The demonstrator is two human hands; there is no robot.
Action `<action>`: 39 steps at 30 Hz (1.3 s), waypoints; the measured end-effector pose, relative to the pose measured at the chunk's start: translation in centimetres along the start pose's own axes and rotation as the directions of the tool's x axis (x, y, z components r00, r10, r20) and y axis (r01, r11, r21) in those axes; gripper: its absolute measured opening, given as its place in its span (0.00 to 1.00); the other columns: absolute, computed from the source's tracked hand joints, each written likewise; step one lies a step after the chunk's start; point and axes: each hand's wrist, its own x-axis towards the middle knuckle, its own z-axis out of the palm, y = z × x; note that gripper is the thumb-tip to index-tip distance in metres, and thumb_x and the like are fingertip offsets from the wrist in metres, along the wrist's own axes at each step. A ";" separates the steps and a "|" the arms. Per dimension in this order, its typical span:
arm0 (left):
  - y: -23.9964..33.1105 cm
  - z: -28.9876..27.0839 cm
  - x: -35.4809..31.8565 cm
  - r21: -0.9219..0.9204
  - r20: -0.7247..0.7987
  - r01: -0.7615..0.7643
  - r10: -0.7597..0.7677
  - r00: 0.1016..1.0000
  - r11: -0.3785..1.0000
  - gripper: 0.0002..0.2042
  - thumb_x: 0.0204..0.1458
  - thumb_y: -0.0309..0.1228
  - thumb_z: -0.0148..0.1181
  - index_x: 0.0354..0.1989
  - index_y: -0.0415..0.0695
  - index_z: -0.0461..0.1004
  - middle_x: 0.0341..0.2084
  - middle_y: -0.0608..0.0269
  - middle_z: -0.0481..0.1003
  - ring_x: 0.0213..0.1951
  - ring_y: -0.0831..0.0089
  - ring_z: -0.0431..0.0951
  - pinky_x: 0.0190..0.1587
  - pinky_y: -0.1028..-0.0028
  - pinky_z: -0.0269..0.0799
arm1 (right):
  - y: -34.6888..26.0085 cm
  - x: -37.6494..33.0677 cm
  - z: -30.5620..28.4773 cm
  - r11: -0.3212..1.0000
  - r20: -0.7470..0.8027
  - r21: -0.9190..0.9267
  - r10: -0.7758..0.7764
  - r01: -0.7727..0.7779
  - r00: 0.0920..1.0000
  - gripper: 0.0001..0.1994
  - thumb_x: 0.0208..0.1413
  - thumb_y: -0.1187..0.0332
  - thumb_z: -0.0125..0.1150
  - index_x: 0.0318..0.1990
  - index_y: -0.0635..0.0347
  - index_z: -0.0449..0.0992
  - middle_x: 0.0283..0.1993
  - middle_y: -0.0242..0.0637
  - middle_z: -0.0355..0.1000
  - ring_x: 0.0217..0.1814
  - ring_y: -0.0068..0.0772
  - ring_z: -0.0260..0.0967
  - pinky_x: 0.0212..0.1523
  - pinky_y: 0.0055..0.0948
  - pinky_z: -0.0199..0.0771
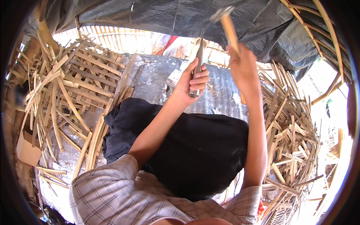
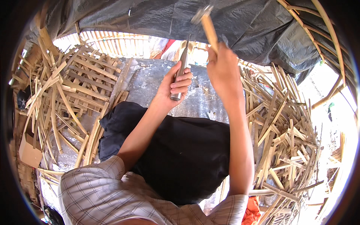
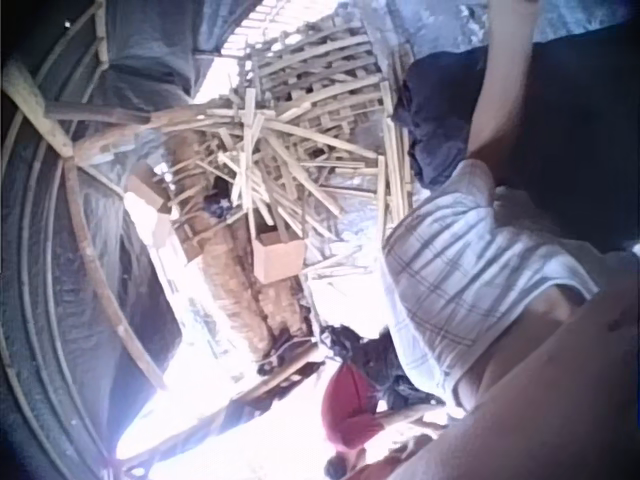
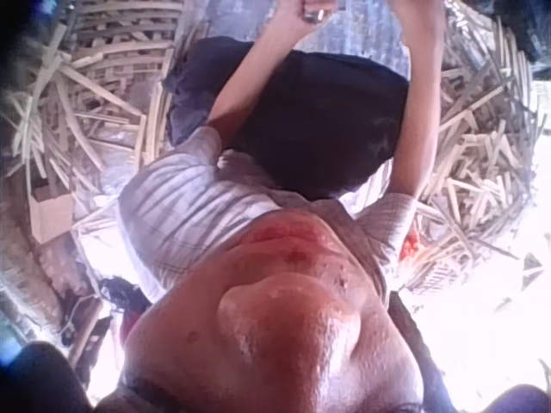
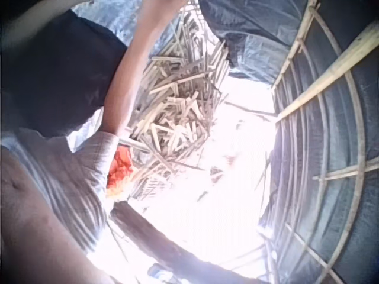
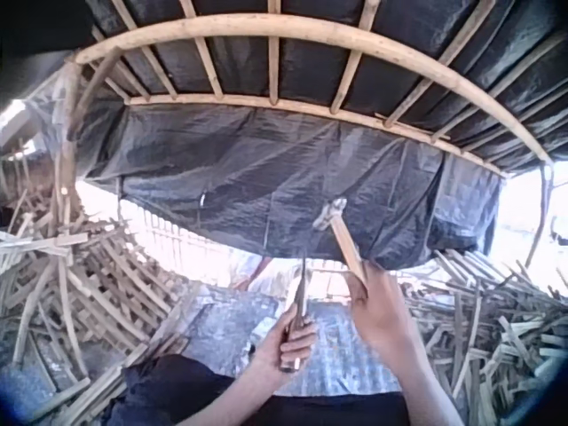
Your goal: The person uses a hammer and a metal chisel to shape a piece of bamboo, striking the end of the chisel repeatedly while holding the wood against a stone block.
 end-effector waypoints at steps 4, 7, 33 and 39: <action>-0.1 0.0 0.0 -0.016 -0.019 -0.003 0.003 1.000 1.000 0.17 0.67 0.40 0.53 0.35 0.37 0.65 0.19 0.70 0.59 0.12 0.87 0.56 0.08 0.86 0.55 | -2.4 0.4 0.4 0.979 -0.312 0.202 0.078 -0.014 0.947 0.11 0.68 0.69 0.51 0.38 0.71 0.67 0.25 0.64 0.72 0.31 0.70 0.74 0.28 0.52 0.69; -0.1 0.2 0.3 -0.025 -0.066 -0.033 0.031 0.997 0.999 0.17 0.67 0.40 0.53 0.35 0.37 0.65 0.19 0.70 0.59 0.12 0.86 0.56 0.09 0.85 0.55 | 3.6 -0.8 4.3 0.993 0.081 -0.120 0.033 -0.023 0.996 0.13 0.69 0.66 0.51 0.41 0.71 0.68 0.23 0.57 0.70 0.25 0.52 0.73 0.27 0.49 0.68; 0.9 0.4 -0.6 -0.059 -0.095 -0.004 -0.001 0.996 0.998 0.18 0.67 0.42 0.53 0.36 0.38 0.66 0.18 0.72 0.59 0.12 0.87 0.55 0.08 0.85 0.54 | 1.0 -1.1 3.9 0.900 0.212 -0.348 -0.200 0.264 0.957 0.12 0.67 0.68 0.53 0.37 0.71 0.69 0.29 0.65 0.72 0.32 0.66 0.74 0.28 0.57 0.68; 0.9 -0.1 -0.9 -0.011 -0.037 -0.011 0.011 0.999 1.000 0.18 0.67 0.43 0.54 0.35 0.38 0.66 0.18 0.72 0.59 0.11 0.87 0.55 0.08 0.86 0.54 | -3.6 -0.9 1.1 0.996 0.016 -0.086 -0.007 0.009 1.000 0.11 0.68 0.68 0.52 0.38 0.71 0.68 0.28 0.65 0.71 0.34 0.66 0.73 0.28 0.55 0.65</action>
